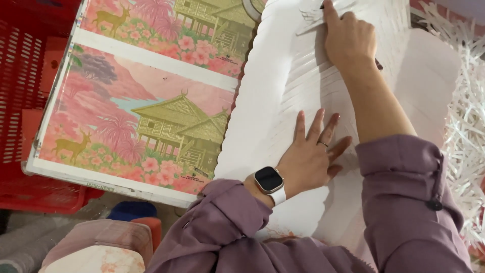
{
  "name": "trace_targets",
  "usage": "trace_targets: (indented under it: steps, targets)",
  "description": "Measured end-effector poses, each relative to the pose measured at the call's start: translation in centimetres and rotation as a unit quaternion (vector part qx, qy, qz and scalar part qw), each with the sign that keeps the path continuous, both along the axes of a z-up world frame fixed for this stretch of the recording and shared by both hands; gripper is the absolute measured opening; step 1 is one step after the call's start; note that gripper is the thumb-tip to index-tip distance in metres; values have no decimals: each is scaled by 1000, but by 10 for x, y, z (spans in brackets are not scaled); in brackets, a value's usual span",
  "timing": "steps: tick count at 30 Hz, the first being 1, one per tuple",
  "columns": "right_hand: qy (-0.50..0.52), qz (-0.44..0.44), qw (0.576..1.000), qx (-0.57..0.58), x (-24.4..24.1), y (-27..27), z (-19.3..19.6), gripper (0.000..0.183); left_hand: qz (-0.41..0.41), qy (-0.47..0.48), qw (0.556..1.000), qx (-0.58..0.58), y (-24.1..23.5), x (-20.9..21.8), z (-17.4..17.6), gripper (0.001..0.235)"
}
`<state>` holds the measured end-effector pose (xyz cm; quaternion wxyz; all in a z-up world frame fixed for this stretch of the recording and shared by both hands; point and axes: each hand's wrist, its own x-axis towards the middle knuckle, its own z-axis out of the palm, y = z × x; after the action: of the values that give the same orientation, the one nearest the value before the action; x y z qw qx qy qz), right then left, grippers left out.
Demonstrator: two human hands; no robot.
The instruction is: Folding pre-cut paper sheets into envelopes and applying decorative seals at a workbench.
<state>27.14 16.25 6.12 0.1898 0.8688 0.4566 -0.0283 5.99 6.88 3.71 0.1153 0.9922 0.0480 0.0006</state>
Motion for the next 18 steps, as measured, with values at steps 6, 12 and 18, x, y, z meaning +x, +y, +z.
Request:
trace_targets:
  steps: [6, 12, 18]
  targets:
    - [-43, 19, 998, 38, 47, 21, -33, 42, 10, -24, 999, 21, -3, -1, -7, 62]
    - [-41, 29, 997, 53, 71, 24, -45, 34, 3, -11, 1000, 11, -4, 0, -8, 64]
    - [-27, 15, 999, 16, 50, 30, -21, 41, 16, -39, 999, 7, -1, -2, -6, 62]
